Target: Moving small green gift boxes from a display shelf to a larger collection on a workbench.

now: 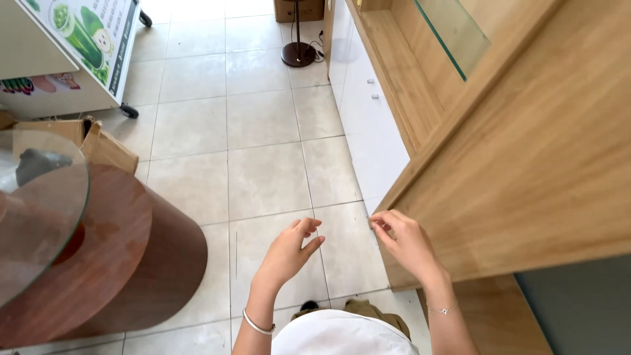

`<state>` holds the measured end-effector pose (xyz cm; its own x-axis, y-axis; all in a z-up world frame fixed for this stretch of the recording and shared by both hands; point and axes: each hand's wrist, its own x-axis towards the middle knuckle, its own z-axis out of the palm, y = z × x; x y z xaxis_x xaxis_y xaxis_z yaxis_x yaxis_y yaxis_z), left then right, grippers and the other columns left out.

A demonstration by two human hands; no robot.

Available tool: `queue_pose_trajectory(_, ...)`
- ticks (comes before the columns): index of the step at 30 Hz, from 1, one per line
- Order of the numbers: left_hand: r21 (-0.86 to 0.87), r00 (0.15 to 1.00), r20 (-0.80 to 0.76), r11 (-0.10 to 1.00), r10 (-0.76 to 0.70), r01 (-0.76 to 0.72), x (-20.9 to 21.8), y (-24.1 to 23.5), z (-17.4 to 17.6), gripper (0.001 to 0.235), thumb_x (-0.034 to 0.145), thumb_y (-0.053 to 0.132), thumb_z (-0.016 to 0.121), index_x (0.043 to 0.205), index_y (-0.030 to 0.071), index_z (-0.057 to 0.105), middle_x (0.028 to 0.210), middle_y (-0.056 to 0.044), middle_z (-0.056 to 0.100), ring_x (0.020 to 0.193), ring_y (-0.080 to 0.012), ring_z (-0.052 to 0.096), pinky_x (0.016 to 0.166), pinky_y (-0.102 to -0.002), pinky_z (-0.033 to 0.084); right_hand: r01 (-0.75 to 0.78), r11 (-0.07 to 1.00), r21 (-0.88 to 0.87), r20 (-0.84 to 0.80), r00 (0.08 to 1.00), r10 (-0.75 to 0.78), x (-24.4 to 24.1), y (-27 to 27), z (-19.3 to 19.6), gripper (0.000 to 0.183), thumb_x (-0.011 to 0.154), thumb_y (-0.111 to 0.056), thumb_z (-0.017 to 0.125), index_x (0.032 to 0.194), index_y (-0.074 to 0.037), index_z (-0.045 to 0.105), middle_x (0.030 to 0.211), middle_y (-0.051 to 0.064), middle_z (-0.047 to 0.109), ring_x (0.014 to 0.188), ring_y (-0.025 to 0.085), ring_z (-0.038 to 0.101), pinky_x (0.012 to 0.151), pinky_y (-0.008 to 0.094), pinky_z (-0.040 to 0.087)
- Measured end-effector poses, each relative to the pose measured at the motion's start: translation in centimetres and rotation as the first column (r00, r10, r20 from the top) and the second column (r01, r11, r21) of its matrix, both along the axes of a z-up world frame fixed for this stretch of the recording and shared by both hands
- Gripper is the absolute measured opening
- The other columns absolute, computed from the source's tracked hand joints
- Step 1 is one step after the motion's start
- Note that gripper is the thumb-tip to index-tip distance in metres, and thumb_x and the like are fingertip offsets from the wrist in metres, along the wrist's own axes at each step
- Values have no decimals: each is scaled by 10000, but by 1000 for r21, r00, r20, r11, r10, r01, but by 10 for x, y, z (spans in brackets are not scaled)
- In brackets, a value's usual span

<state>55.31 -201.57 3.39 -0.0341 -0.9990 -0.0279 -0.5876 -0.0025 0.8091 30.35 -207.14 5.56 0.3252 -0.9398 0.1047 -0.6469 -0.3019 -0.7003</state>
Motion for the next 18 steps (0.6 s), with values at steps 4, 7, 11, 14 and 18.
queue_pose_trajectory(4,24,999,38,1000,0,-1,18,-58,-2,296,950,273,660,1159,64,639,1177,-89,715,1074,-246,694,873,-377,566,41,991,130,-57,998,-34,28,-55,4,186,926,-162,651,1069,-77,734,933,44,751,741,194,728,674,341,571)
queue_pose_trajectory(7,49,1000,-20,999,-17,17,27,-105,-11,296,948,279,667,1150,64,638,1200,-80,718,1081,-238,703,878,-372,568,53,988,145,-84,996,-41,39,-104,0,184,930,-168,649,1069,-78,731,929,56,749,747,195,735,685,335,576)
queue_pose_trajectory(11,48,1000,2,999,13,-13,36,-181,-15,303,950,277,665,1180,81,646,1181,-92,721,1082,-240,702,884,-372,564,-11,999,48,-64,998,15,44,-190,-12,177,929,-159,651,1059,-72,735,964,60,757,780,191,742,699,334,576)
queue_pose_trajectory(14,60,998,24,997,53,-54,42,-244,-9,304,948,288,663,1176,87,648,1190,-85,718,1087,-237,699,884,-371,563,-37,999,24,-71,997,39,48,-260,-9,174,935,-161,653,1059,-73,738,975,63,756,781,198,739,701,337,573)
queue_pose_trajectory(18,33,997,22,996,78,-78,46,-327,1,305,958,291,648,1183,84,641,1213,-77,716,1104,-236,695,893,-371,560,-59,998,8,-36,998,59,53,-348,6,167,936,-148,644,1056,-71,731,980,54,758,780,190,745,703,332,574)
